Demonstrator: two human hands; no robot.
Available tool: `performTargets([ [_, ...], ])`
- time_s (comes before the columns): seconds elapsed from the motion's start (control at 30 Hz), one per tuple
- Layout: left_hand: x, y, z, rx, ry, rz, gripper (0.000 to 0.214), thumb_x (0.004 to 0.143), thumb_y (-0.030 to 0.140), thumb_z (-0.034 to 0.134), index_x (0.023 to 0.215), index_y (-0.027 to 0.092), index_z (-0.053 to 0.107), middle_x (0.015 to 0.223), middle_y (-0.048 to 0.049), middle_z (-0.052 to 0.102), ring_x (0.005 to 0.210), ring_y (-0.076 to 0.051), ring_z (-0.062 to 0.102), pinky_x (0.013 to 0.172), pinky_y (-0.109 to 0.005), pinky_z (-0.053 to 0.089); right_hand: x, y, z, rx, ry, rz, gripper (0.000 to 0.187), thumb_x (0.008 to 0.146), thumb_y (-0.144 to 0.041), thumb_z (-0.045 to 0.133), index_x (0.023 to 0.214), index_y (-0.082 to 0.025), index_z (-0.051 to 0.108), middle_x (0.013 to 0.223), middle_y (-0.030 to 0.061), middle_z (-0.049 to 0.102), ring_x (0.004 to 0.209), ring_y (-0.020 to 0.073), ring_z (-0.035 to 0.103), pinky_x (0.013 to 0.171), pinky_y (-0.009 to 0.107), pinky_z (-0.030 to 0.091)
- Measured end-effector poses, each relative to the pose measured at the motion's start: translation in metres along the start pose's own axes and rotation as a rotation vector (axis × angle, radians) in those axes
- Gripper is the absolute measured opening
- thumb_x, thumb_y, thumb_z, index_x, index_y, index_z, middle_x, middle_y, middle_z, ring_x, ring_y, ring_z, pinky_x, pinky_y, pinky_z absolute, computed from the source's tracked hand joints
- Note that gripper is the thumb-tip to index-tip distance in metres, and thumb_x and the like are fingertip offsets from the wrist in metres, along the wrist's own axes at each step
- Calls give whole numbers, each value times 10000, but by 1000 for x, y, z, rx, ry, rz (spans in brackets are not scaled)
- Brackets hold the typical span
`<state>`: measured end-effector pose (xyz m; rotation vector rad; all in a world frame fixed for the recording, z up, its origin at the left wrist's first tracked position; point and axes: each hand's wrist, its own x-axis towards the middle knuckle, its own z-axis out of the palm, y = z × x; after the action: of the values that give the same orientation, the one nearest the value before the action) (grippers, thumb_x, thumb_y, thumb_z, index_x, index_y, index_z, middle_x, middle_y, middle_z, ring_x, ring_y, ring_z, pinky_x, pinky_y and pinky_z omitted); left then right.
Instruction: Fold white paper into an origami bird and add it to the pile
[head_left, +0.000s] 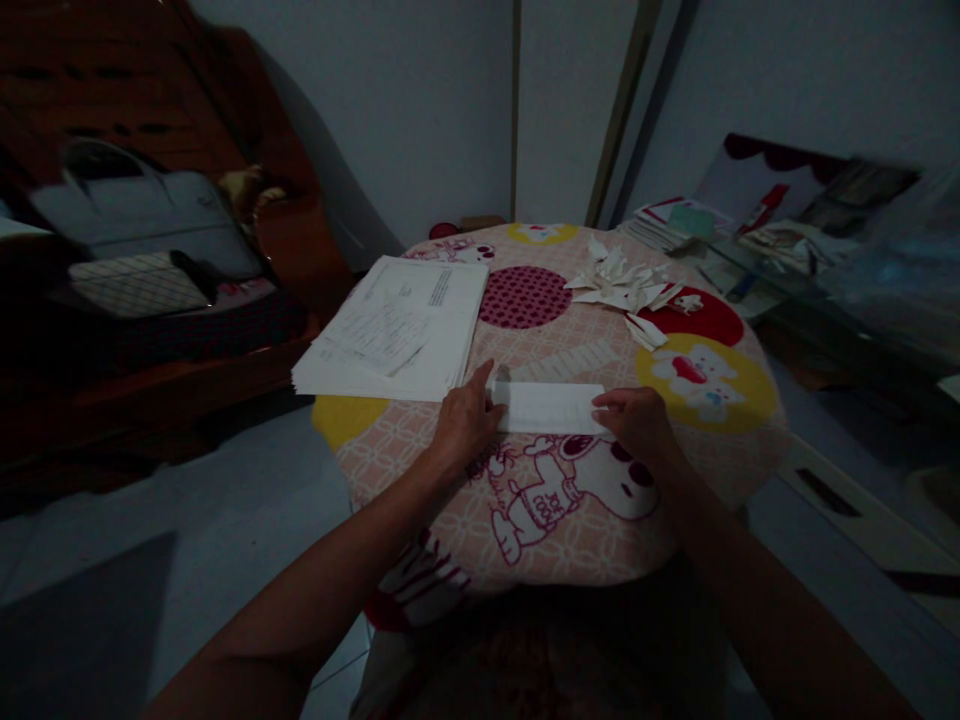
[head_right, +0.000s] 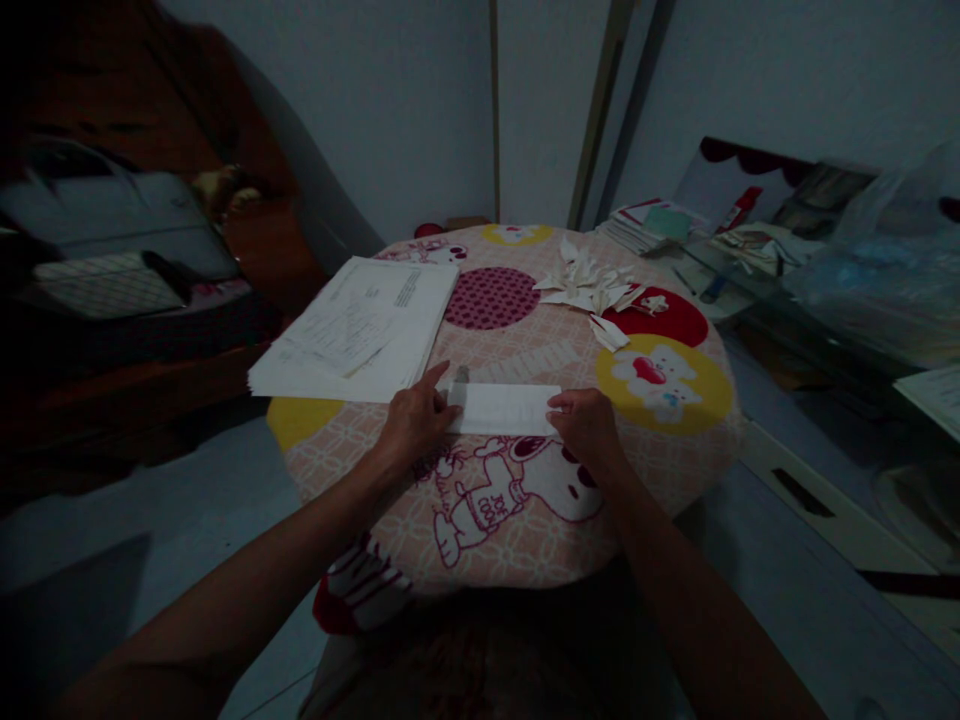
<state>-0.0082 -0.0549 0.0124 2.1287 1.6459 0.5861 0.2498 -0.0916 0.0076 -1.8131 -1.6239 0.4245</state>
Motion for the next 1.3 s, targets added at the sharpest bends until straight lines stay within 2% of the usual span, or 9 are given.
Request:
performTargets([
  [0.13,0,0,1,36,1,28,614,849,169,629,1441,142,467,854,-54,726,847,-211,670,815,-318,470,0,2,2,-4,20,-10,203,639,-254,653,752,-163,794,635,51,706,555,154,599,573,282,455],
  [0.67,-1,-4,5,88,12,67,552,856,177,613,1400,166,521,888,-51,722,860,-206,673,827,-306,503,2,3,4,-56,0,-15,190,661,-188,682,807,-139,794,702,82,750,632,197,671,670,309,509],
  [0.77,-1,-7,8,114,52,129,523,846,153,600,1366,174,556,1020,-85,702,935,-222,667,858,-340,525,3,1,5,-95,-4,14,188,666,-178,691,817,-140,797,711,79,751,641,193,671,683,304,511],
  [0.87,3,-12,11,96,126,311,528,832,105,572,1355,182,563,1338,-142,588,1209,-269,578,987,-421,506,4,-2,5,-132,-26,61,190,672,-174,696,829,-148,800,718,69,752,651,189,672,680,296,511],
  [0.93,9,-13,9,55,31,529,588,834,66,538,1403,209,521,1495,-128,475,1358,-264,470,1085,-448,447,6,-6,5,-167,-37,90,193,677,-171,695,837,-155,802,725,64,753,661,188,673,689,296,512],
  [1.03,19,-9,2,34,-312,771,702,807,7,513,1460,262,467,1542,-91,441,1370,-230,480,1105,-394,438,8,-12,4,-231,-52,124,192,671,-159,696,831,-160,802,729,67,752,682,191,675,717,304,512],
  [1.13,25,-5,-7,69,-492,821,751,781,-61,448,1453,271,484,1545,-76,439,1370,-207,488,1109,-350,427,11,-12,2,-246,-73,137,196,663,-163,701,833,-164,797,715,65,743,679,191,668,713,309,507],
  [1.23,28,-4,-10,105,-545,836,773,771,-83,413,1458,265,482,1580,-76,379,1402,-213,451,1113,-343,420,11,-7,0,-225,-64,102,176,650,-167,705,807,-174,784,679,48,720,654,188,652,685,307,499],
  [1.3,27,-6,-10,115,-545,853,768,784,-74,409,1467,271,473,1594,-66,351,1429,-217,412,1134,-340,395,9,-5,-3,-258,-3,62,153,644,-143,684,767,-177,768,668,54,708,657,203,648,672,315,493],
])
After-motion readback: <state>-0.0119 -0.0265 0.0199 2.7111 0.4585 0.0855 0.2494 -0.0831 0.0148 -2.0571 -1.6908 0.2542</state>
